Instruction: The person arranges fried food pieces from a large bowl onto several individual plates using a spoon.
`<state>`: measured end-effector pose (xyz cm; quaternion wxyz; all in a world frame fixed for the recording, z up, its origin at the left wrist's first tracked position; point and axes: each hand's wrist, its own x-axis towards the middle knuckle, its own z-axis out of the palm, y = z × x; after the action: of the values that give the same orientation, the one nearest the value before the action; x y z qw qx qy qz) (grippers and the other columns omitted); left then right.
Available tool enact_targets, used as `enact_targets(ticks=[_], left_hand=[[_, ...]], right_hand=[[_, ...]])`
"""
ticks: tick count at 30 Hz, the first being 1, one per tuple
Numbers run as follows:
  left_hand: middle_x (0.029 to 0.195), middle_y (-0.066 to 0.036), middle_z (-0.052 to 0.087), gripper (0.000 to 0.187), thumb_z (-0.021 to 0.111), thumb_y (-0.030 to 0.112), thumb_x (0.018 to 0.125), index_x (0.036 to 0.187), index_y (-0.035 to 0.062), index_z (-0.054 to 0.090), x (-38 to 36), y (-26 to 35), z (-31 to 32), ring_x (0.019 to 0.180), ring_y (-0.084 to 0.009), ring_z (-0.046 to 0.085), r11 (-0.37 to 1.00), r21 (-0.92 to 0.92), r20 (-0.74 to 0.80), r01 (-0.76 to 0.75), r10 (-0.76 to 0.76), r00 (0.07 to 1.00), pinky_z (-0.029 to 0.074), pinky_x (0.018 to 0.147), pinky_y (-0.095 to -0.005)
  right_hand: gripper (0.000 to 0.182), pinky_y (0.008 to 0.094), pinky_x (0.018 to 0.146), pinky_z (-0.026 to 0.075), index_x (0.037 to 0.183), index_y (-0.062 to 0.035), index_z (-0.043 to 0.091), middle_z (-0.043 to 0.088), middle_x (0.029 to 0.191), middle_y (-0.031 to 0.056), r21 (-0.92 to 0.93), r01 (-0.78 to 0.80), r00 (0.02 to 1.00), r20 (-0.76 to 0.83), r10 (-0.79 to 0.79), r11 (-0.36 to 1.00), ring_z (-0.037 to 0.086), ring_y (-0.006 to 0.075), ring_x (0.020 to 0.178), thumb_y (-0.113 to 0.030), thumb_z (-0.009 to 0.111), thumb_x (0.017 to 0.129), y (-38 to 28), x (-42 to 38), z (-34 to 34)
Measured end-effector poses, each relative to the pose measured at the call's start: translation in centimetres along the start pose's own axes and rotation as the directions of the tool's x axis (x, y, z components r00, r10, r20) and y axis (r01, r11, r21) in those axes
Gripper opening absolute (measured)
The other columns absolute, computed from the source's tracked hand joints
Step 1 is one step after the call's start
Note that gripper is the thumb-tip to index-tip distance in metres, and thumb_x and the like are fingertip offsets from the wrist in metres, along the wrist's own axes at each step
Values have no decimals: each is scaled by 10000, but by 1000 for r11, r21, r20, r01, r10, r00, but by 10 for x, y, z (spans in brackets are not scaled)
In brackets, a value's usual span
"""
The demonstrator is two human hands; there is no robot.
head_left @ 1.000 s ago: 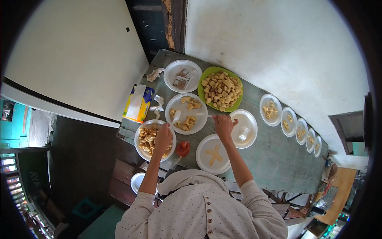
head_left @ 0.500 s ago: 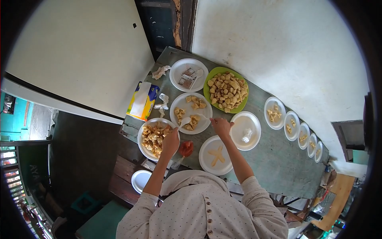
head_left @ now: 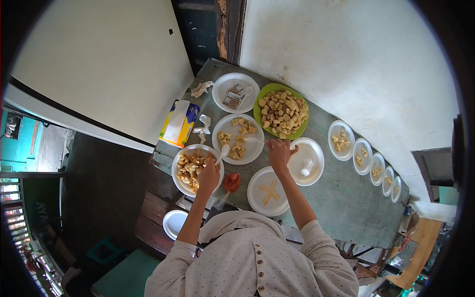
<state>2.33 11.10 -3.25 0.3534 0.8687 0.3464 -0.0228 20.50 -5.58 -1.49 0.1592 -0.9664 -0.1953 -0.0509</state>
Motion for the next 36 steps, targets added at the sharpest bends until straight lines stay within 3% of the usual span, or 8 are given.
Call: enact_targets(ticks=[3, 5, 12, 14, 18, 20, 28, 36], left_hand=[[775, -173, 601, 166, 401, 169, 856, 994, 103, 466, -2, -3, 5, 714, -370, 578, 999, 31, 30, -22, 21, 999, 426, 616, -486], [770, -169, 601, 169, 397, 178, 860, 993, 105, 471, -5, -4, 6, 711, -370, 577, 999, 27, 17, -36, 35, 999, 426, 613, -486], [715, -161, 600, 183, 428, 152, 841, 998, 83, 490, -5, -7, 6, 686, -346, 593, 989, 85, -105, -123, 131, 986, 455, 587, -470], [738, -159, 603, 190, 433, 147, 833, 999, 83, 502, 2, -8, 4, 702, -347, 594, 990, 110, -74, -93, 102, 992, 457, 593, -468], [779, -182, 587, 186, 437, 143, 824, 978, 60, 502, 8, -8, 8, 734, -364, 573, 989, 126, -47, -75, 82, 996, 429, 631, -482], [779, -185, 587, 198, 440, 141, 821, 992, 62, 502, 7, -5, 7, 738, -365, 573, 990, 129, -55, -52, 60, 997, 429, 634, -483], [781, -190, 592, 267, 447, 116, 806, 1064, 66, 495, 6, -8, 0, 754, -364, 581, 997, 65, -111, -44, 51, 993, 441, 640, -472], [850, -176, 592, 230, 457, 106, 799, 1010, 47, 527, 21, 2, 3, 785, -339, 585, 980, 193, -60, -55, 68, 996, 465, 678, -440]], right_hand=[[238, 649, 853, 191, 700, -149, 658, 610, 747, 1, -10, 30, 998, 58, -30, 999, 453, 208, 983, -346, 557, 786, -6, -8, 7], [269, 613, 876, 166, 691, -144, 652, 593, 684, -10, -69, 91, 994, 66, -86, 993, 457, 195, 925, -372, 549, 788, -8, -12, 14], [269, 613, 876, 169, 706, -135, 656, 606, 668, 41, -161, 220, 958, 222, -182, 962, 521, 221, 860, -343, 525, 815, -16, -16, 33], [268, 598, 859, 193, 729, -139, 655, 619, 695, 56, -113, 130, 904, 421, -71, 985, 572, 236, 772, -310, 485, 847, -21, -13, 35], [294, 563, 841, 223, 730, -147, 644, 619, 687, 61, 24, 59, 886, 459, -63, 998, 592, 241, 713, -308, 440, 868, -30, -12, 36], [329, 543, 828, 239, 704, -154, 630, 619, 678, 53, 167, -67, 859, 511, -28, 984, 589, 239, 709, -338, 416, 874, -34, -12, 26], [337, 503, 781, 294, 688, -150, 619, 606, 631, 49, 50, 42, 905, 420, -59, 998, 581, 253, 646, -343, 414, 873, -34, -15, 23], [301, 463, 724, 317, 709, -100, 590, 593, 599, 99, 8, 124, 957, 263, -122, 992, 569, 278, 587, -301, 437, 871, -37, -19, 23]])
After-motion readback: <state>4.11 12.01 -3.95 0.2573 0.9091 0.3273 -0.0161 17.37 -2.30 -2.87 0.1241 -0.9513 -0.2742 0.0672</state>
